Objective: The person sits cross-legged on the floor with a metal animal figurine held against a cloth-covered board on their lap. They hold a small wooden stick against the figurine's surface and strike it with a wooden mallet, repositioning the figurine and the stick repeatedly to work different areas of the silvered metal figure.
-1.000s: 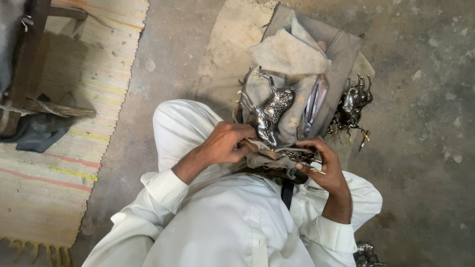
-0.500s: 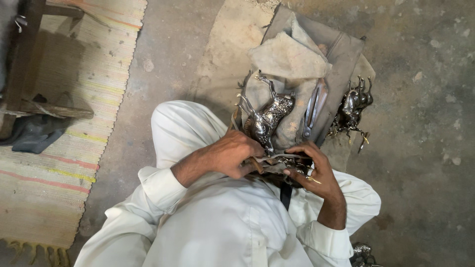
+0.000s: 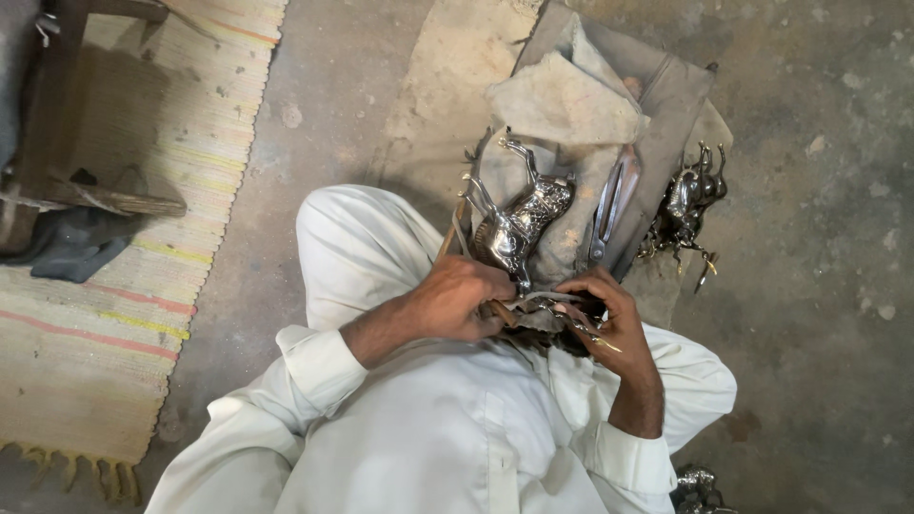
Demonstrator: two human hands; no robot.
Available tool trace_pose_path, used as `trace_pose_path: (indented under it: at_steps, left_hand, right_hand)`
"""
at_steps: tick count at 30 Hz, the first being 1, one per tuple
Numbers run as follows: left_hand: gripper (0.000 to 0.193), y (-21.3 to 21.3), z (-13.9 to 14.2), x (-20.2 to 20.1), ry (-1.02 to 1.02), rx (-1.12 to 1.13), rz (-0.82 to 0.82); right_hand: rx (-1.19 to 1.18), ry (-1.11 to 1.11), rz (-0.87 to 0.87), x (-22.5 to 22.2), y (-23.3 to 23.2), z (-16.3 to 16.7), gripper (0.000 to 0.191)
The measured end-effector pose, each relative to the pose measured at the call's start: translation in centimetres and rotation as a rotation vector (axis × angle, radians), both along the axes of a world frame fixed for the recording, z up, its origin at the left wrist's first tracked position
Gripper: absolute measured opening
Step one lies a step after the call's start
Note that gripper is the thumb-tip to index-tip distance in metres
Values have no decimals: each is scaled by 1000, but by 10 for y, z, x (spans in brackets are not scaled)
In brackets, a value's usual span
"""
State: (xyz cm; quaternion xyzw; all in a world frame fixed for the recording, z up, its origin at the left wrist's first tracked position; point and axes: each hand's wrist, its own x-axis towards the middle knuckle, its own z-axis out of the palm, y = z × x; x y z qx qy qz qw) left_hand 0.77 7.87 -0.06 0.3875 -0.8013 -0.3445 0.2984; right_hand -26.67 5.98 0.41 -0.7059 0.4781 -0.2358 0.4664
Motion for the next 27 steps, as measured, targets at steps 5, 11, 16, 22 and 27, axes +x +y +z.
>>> trace_pose_path:
  at_steps: [5,11,16,22,27]
  left_hand:
    - [23,-2,14,-3,69,83,-37]
    - [20,-22,30,-18,93,-31,-17]
    - [33,-64,26,3,-142,-308,212]
    - [48,-65,17,21,-119,-13,398]
    - [43,-65,14,12,-52,-95,412]
  right_hand:
    - [11,-39,8,-5,-1,-10,27]
    - [-22,-37,17,-8,-6,-15,27]
    - [133,-116,-362,1,-3,3,36]
    - [-350,-116,141,10,11,23,56]
    - [-292,-91,0,5,22,0,24]
